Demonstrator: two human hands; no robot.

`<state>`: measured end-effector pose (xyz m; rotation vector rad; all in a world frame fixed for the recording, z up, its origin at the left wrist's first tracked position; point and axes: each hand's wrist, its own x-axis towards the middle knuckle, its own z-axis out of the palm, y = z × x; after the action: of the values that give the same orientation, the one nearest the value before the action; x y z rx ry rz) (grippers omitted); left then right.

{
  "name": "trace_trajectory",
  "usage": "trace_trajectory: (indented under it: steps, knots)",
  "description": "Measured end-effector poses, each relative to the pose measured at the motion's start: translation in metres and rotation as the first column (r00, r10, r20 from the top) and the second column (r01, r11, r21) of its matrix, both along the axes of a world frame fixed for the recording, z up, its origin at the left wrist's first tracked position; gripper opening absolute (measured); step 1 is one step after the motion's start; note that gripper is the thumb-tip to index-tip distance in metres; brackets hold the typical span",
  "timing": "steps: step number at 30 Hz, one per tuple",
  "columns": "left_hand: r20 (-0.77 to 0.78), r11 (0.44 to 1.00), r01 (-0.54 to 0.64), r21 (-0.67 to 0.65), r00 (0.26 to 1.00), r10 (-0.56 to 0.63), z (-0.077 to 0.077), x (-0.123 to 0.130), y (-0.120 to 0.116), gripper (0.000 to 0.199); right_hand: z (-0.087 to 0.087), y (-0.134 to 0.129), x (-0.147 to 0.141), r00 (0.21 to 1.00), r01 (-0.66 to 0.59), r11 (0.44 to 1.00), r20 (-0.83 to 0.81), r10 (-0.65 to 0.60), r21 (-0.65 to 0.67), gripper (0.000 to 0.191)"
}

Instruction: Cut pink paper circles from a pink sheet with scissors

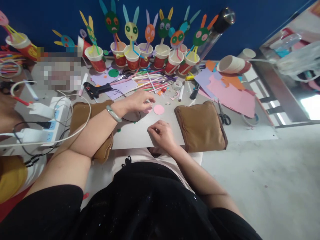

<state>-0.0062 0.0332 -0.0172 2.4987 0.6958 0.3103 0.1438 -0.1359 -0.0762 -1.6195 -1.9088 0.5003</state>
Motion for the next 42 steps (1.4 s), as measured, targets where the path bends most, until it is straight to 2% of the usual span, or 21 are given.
trace_trajectory:
  steps: [3,7,10,12,14,17,20,23,24,27,29,31,36,42]
  knots:
    - [0.014,0.999,-0.012,0.030,1.000,0.012,-0.004,-0.001,0.002,0.027,-0.002,0.007,0.002,0.993,0.044,0.998,0.108,-0.049,0.053,0.021]
    - [0.032,0.994,-0.041,0.097,0.999,0.038,-0.009,-0.001,0.004,0.028,-0.002,-0.002,0.011,0.985,0.079,0.979,0.134,-0.105,0.188,0.035]
    - [0.009,0.957,-0.084,0.276,0.996,0.085,-0.005,0.002,-0.003,0.026,0.001,-0.013,0.028,0.979,0.099,0.943,0.137,-0.149,0.318,0.026]
    - [-0.041,0.899,-0.070,0.433,0.994,0.097,0.001,0.006,-0.014,0.026,0.004,-0.020,0.042,0.978,0.071,0.922,0.154,-0.139,0.382,0.019]
    - [-0.117,0.849,0.014,0.528,0.992,0.056,0.008,0.009,-0.031,0.023,0.007,-0.025,0.058,0.978,0.042,0.913,0.172,-0.121,0.405,0.014]
    - [-0.237,0.800,0.156,0.580,0.971,-0.018,0.010,0.010,-0.068,0.021,0.013,-0.028,0.082,0.976,0.030,0.919,0.186,-0.111,0.392,0.011]
    - [-0.296,0.754,0.321,0.573,0.939,-0.175,-0.001,0.008,-0.113,0.022,0.020,-0.018,0.107,0.955,0.072,0.916,0.237,-0.177,0.395,0.011]
    - [-0.275,0.691,0.380,0.616,0.925,-0.263,-0.018,0.006,-0.151,0.034,0.026,0.008,0.137,0.918,0.212,0.902,0.239,-0.316,0.377,0.012]
    - [-0.285,0.703,0.381,0.600,0.923,-0.257,-0.023,0.006,-0.160,0.042,0.028,0.019,0.147,0.904,0.259,0.900,0.239,-0.353,0.352,0.012]
    - [-0.386,0.829,0.340,0.443,0.907,-0.166,-0.034,0.007,-0.174,0.082,0.033,0.051,0.174,0.861,0.385,0.892,0.255,-0.439,0.236,0.009]
    - [-0.452,0.894,0.311,0.322,0.880,-0.144,-0.037,0.007,-0.175,0.093,0.036,0.067,0.184,0.843,0.438,0.879,0.255,-0.474,0.189,0.009]
    - [-0.498,0.930,0.292,0.222,0.854,-0.150,-0.040,0.007,-0.175,0.098,0.039,0.076,0.182,0.843,0.434,0.886,0.272,-0.464,0.166,0.009]
    - [-0.530,0.958,0.268,0.100,0.829,-0.177,-0.040,0.007,-0.172,0.103,0.040,0.077,0.141,0.882,0.253,0.943,0.349,-0.316,0.215,0.014]
    - [-0.463,0.963,0.256,0.087,0.866,-0.189,-0.044,0.008,-0.167,0.101,0.037,0.078,0.104,0.887,-0.021,0.946,0.443,-0.132,0.324,0.018]
